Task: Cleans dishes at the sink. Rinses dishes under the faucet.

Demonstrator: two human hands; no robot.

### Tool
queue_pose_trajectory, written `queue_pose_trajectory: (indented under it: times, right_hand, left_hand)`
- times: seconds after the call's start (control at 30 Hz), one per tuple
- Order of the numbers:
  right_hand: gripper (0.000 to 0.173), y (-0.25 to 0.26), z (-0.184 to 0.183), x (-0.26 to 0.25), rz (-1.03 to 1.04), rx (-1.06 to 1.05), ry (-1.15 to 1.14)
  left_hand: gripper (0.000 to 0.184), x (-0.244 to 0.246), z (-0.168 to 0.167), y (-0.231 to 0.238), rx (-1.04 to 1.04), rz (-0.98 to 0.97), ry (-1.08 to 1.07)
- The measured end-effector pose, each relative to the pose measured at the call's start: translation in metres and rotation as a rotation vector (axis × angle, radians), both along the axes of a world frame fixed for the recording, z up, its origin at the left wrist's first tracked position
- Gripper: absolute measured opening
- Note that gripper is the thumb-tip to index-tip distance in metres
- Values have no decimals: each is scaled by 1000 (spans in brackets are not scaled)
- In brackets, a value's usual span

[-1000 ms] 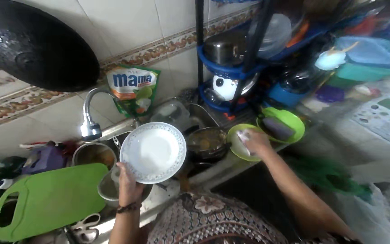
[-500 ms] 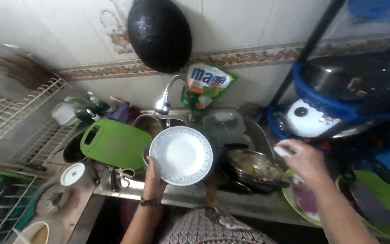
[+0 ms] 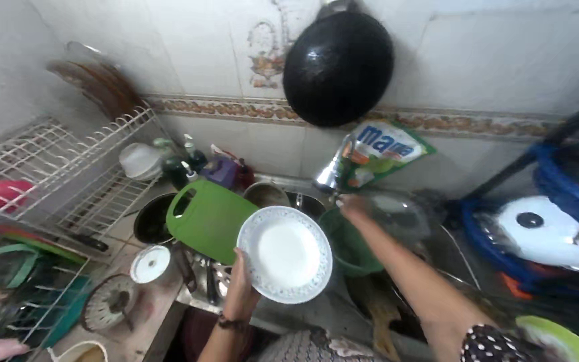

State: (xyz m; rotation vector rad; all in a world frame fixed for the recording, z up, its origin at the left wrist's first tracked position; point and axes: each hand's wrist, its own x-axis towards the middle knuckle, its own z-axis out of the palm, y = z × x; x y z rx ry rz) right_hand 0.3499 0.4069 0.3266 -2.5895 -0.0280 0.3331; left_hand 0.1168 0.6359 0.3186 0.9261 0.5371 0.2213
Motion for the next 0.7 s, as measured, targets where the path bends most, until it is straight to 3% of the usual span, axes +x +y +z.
queue_pose_trajectory:
  times: [0.2, 0.3, 0.4, 0.7]
  right_hand:
    - [28, 27, 5, 5, -88, -150, -72]
    - [28, 19, -18, 17, -91, -217, -132]
    - [33, 24, -2, 8, -106, -225, -98]
    - [48, 21, -12, 25, 16, -116, -184]
  left_hand:
    - [59, 10, -12, 32, -41, -103, -15]
    - [58, 14, -15, 43, -66, -135, -29]
    - [57, 14, -14, 47, -76, -145, -56]
    - [56, 20, -17, 34, -79, -96, -53]
